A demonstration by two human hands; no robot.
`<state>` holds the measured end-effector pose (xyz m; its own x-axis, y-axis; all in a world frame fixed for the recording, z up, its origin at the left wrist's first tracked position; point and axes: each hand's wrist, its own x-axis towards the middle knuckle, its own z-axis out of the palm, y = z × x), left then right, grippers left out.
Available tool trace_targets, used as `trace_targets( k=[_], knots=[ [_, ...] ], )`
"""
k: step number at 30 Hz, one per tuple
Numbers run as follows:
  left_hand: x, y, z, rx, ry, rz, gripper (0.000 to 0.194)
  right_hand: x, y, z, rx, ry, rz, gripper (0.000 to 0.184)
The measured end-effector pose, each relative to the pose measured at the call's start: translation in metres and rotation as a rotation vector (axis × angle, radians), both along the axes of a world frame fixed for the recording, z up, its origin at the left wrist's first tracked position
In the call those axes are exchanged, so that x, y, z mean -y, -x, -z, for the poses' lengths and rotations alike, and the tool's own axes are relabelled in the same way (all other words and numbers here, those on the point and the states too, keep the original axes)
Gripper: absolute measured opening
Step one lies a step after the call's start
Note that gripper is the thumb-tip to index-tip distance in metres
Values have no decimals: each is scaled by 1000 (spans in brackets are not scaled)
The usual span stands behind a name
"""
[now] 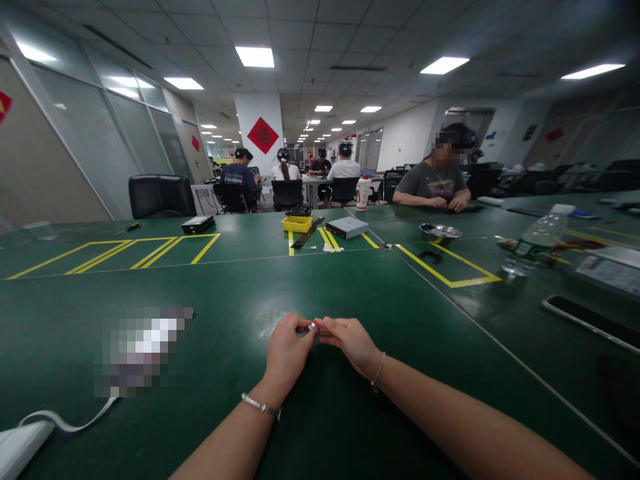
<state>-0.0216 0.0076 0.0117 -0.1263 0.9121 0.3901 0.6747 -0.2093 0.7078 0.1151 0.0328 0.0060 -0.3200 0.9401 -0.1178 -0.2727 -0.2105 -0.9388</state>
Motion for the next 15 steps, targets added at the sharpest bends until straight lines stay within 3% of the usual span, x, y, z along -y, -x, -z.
trace_targets(
  k=[7,12,15],
  knots=[
    [-1,-1,0,-70,-17,-3,14,-1,-1,-1,63,-53,-30,32],
    [-2,-5,6,-51,15,120,8,-3,1,2,167,-163,4,18],
    [-4,-4,10,27,54,139,28,-16,-8,-1,272,-270,41,12]
  ],
)
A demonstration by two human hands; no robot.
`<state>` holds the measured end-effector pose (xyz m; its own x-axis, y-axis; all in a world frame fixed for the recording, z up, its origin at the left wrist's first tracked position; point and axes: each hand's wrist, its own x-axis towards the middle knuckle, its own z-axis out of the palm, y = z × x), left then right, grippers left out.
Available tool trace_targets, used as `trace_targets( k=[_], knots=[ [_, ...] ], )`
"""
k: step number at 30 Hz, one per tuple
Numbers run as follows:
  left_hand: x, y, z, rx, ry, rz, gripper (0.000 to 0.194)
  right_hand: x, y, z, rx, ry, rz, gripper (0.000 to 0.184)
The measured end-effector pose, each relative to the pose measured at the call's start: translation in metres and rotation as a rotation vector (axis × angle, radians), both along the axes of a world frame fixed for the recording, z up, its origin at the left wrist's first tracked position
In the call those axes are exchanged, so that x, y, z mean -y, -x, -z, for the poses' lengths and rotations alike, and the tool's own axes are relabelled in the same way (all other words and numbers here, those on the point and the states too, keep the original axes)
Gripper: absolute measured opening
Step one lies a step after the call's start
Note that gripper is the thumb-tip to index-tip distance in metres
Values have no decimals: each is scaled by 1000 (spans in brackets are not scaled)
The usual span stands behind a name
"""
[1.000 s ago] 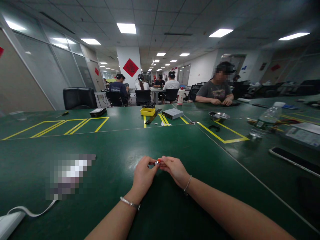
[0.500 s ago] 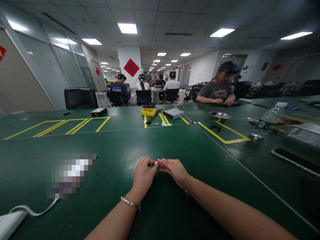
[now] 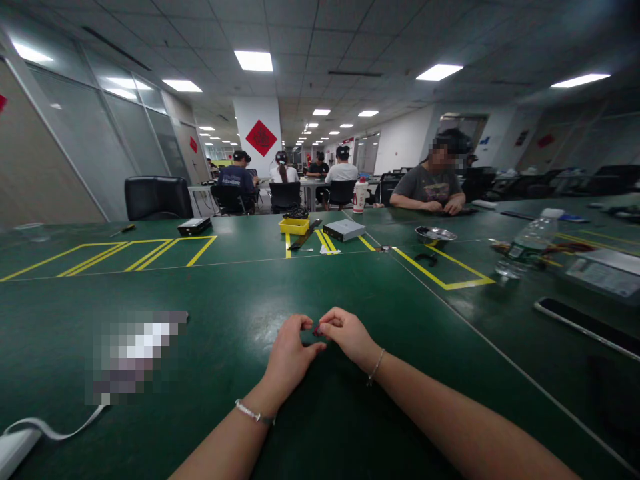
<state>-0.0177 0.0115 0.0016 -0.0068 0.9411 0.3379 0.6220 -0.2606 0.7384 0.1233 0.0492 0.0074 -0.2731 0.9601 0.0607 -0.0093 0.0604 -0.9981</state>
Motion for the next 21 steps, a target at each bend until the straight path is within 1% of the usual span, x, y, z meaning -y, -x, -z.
trace_targets(
  k=[1,3,6,8,9,11,12,14,17,21],
  knots=[
    [0,1,1,20,11,-4,32,-8,-8,-3,46,-45,53,10],
    [-1,2,2,43,28,-23,34,-26,-36,-11,188,-134,227,11],
    [-1,4,1,32,39,-52,30,-55,-101,-24,551,-211,575,19],
    [0,4,0,5,39,-53,28,-67,-152,-26,774,-163,802,25],
    [0,4,-1,-10,42,-49,26,-70,-177,-26,849,-106,882,27],
    [0,4,-1,-32,56,-41,23,-71,-219,-20,962,33,964,31],
    [0,4,-2,-38,62,-38,22,-69,-236,-17,1002,91,986,32],
    [0,4,-1,-48,67,-32,20,-64,-259,-8,1056,168,1009,32],
    [0,5,0,-54,73,-26,20,-60,-273,1,1073,250,1076,34],
    [1,5,0,-69,76,-21,18,-61,-275,4,1092,345,1139,37]
  ],
)
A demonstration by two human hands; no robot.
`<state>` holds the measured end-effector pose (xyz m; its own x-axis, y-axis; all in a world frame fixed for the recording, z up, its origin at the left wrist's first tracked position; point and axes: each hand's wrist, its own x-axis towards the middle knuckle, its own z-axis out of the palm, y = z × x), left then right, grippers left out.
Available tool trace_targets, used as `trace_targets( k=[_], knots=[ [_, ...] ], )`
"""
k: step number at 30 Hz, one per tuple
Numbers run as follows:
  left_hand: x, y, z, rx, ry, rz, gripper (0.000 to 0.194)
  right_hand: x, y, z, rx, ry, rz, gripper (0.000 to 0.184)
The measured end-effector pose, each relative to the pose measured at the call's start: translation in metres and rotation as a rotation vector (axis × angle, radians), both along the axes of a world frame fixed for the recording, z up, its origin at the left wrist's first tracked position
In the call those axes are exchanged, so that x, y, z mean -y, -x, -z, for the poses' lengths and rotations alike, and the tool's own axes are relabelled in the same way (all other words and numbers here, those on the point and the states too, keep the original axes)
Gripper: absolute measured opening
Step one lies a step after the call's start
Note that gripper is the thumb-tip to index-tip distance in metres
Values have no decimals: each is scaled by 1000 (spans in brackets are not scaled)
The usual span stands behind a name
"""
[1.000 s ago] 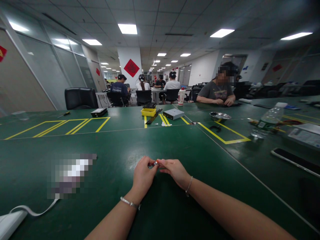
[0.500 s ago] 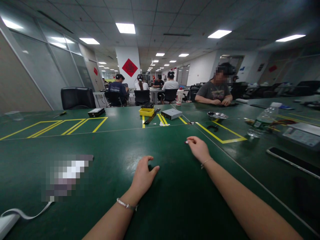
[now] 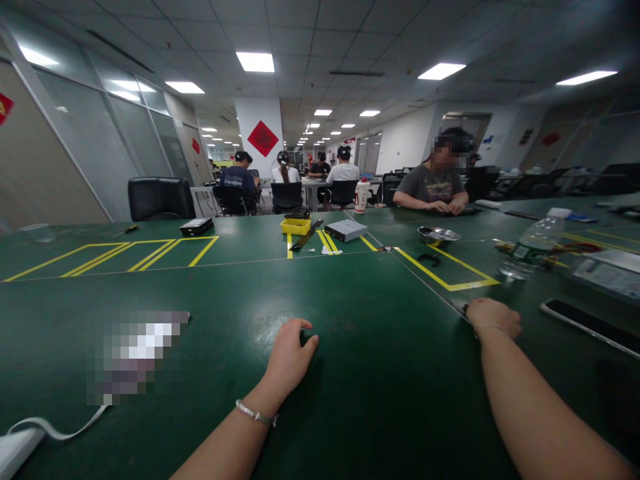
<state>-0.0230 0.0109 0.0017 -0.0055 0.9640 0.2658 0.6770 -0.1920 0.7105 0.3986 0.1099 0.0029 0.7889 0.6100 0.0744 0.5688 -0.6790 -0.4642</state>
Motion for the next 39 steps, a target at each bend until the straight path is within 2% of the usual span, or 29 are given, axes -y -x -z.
trace_targets(
  k=[4,7,9,11,13,16,19,21,24,26,29,31,34,37,39],
  knots=[
    [1,-2,-3,2,35,7,18,2,5,-1,70,-32,36,41],
    [2,-3,-4,9,54,36,20,2,18,-7,201,-146,-53,42],
    [2,-3,-4,3,59,47,22,-2,36,-12,355,-295,-215,43],
    [2,-3,-4,-2,68,49,24,-7,63,-16,467,-418,-447,44],
    [1,-2,-3,-13,76,55,24,-9,98,-18,477,-454,-698,45],
    [1,-2,-2,-58,70,65,29,0,157,-15,362,-358,-1074,46],
    [2,-3,0,-159,36,63,37,23,204,-10,267,-165,-1416,49],
    [4,-3,2,-265,10,57,42,38,223,-7,236,-8,-1557,53],
    [8,-3,3,-427,18,76,46,52,232,-7,217,165,-1638,56],
    [9,-3,3,-491,46,108,47,53,232,-8,221,188,-1661,56],
    [10,-1,2,-523,79,135,49,43,225,-13,243,122,-1663,51],
    [10,-1,0,-527,89,143,48,31,211,-17,279,40,-1569,45],
    [9,-1,-2,-527,95,140,44,12,172,-22,390,-42,-1228,39],
    [9,-1,-2,-524,102,123,42,1,113,-21,516,-41,-799,39],
    [9,-2,-3,-519,108,117,44,-1,72,-17,509,-10,-510,40]
  ],
)
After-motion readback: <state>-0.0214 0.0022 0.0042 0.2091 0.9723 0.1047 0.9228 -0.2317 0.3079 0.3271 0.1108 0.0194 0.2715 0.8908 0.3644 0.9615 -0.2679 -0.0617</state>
